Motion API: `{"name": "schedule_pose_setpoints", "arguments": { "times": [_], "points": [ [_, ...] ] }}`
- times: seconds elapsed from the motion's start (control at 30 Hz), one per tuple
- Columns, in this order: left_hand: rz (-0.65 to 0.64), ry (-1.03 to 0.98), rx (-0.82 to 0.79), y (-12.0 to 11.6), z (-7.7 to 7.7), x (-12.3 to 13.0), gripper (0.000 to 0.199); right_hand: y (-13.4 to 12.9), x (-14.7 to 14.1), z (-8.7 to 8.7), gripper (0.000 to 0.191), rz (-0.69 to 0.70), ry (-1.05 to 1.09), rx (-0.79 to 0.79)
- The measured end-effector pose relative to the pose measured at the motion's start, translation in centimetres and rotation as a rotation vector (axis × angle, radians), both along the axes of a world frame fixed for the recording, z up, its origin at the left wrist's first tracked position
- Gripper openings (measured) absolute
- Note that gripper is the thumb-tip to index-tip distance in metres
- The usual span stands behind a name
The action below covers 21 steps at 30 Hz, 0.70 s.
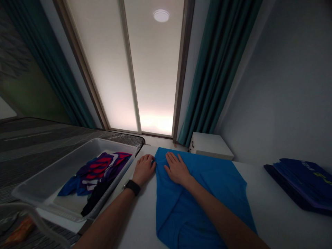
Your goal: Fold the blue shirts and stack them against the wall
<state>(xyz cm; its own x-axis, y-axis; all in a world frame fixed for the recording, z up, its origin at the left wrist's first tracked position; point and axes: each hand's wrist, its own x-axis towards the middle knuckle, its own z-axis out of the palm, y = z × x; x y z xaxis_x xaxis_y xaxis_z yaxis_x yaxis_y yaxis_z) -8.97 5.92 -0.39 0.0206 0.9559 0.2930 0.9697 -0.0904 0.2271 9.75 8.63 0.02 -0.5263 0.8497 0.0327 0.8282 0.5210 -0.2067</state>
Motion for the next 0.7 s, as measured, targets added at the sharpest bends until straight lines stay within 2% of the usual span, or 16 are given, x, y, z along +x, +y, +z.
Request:
{"name": "schedule_pose_setpoints", "arguments": {
  "times": [0.1,0.27,0.43,0.53,0.7],
  "points": [
    [-0.004,0.004,0.007,0.1,-0.1,0.0,0.017,-1.1,0.1,-0.5,0.070,0.044,0.009,-0.052],
    [-0.011,0.002,0.009,0.1,-0.2,-0.1,0.018,-1.4,0.4,-0.5,0.075,-0.019,0.003,-0.123],
    [-0.011,0.022,0.013,0.1,0.0,-0.2,0.021,-1.3,0.8,-0.1,0.075,-0.050,-0.002,-0.134],
    [-0.023,0.077,0.061,-0.1,-0.2,0.1,0.030,-1.3,0.9,-0.2,0.075,-0.043,0.002,-0.122],
    [-0.216,0.236,0.114,-1.3,-1.4,1.4,0.050,-1.2,0.9,-0.7,0.070,-0.027,0.017,-0.077]
  ]
}}
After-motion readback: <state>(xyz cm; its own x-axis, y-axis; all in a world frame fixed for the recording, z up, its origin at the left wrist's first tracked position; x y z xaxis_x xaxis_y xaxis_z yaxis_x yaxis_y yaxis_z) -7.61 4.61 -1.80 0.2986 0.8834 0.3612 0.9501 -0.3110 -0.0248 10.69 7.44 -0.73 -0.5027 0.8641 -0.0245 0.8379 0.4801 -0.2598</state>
